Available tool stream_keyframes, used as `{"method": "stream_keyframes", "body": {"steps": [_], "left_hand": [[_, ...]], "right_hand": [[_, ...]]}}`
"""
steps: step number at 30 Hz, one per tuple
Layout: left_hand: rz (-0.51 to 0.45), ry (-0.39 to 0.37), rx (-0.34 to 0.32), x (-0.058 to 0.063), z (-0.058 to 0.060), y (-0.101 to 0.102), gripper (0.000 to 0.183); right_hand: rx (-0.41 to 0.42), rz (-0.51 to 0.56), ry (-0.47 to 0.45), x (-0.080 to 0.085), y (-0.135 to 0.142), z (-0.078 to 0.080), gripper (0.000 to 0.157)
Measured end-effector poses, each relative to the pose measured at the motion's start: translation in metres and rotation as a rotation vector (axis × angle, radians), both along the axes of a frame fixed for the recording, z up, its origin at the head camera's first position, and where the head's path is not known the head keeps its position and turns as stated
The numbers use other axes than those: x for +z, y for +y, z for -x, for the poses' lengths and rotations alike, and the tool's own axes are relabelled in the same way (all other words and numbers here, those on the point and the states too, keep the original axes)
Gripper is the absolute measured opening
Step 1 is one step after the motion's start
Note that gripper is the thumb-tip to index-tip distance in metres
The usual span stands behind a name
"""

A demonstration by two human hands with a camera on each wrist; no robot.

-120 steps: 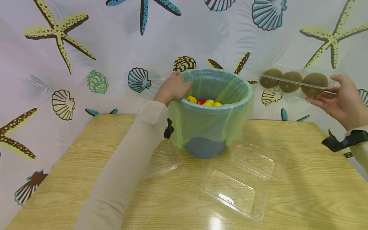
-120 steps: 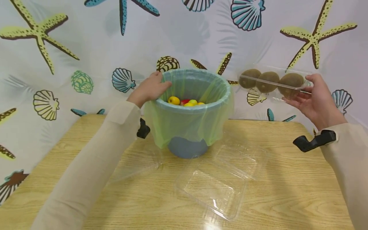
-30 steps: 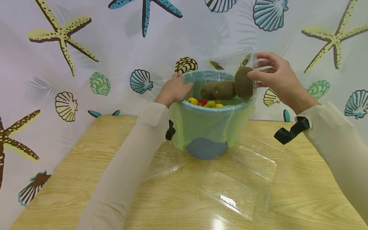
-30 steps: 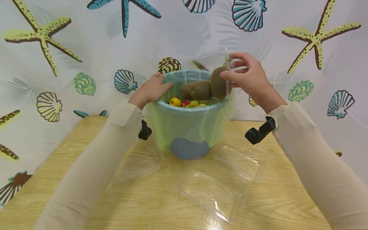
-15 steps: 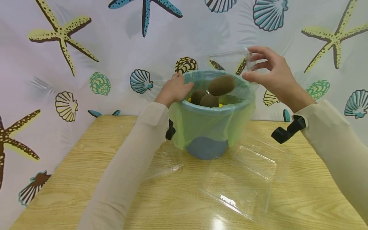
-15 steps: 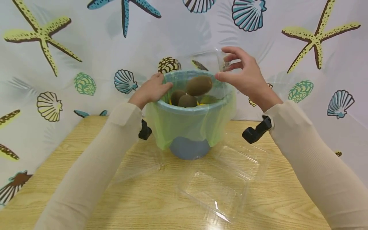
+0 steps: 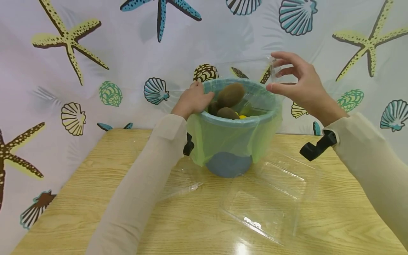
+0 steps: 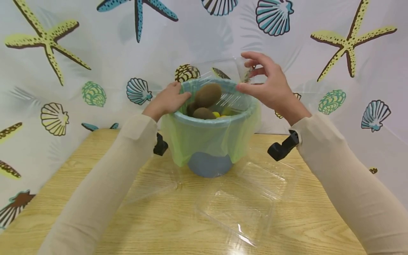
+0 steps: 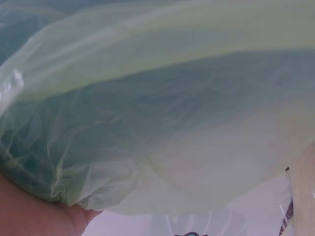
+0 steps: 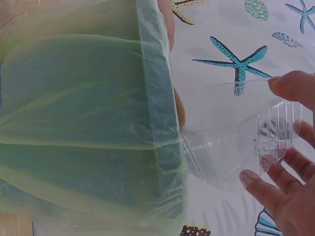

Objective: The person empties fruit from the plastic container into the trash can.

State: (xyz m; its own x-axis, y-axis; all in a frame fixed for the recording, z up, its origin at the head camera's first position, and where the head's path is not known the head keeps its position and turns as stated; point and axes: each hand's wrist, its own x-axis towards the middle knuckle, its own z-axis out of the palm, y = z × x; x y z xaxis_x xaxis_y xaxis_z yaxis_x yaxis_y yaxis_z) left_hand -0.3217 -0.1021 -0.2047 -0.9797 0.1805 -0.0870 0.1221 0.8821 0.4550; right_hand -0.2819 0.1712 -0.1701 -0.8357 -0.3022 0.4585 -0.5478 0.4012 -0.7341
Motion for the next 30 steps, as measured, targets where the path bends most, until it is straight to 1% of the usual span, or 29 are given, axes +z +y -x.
{"method": "stream_keyframes", "body": {"steps": [4, 12, 19, 22, 27, 29, 30], "left_hand": [[-0.004, 0.011, 0.002, 0.0, 0.0, 0.0, 0.068], [-0.009, 0.015, 0.018, -0.001, -0.001, 0.002, 0.069], [-0.009, -0.006, 0.023, 0.0, -0.001, 0.001, 0.07], [-0.008, -0.013, 0.017, 0.0, 0.0, 0.001, 0.07], [-0.003, -0.015, 0.009, 0.0, 0.001, 0.001, 0.069], [0.001, -0.013, 0.008, 0.0, 0.001, 0.001, 0.069], [0.002, -0.012, 0.008, 0.0, 0.001, 0.001, 0.069]], "right_hand": [[0.002, -0.01, 0.029, 0.0, -0.001, 0.001, 0.068], [-0.008, -0.012, 0.038, -0.001, 0.002, 0.0, 0.069], [-0.015, 0.008, 0.037, -0.002, 0.005, -0.001, 0.067], [-0.038, 0.008, 0.036, -0.004, 0.008, -0.001, 0.066], [-0.096, 0.016, 0.008, -0.007, 0.016, 0.002, 0.064], [-0.099, 0.054, -0.028, -0.008, 0.021, 0.004, 0.062], [-0.092, 0.091, -0.054, -0.009, 0.023, 0.005, 0.06]]}}
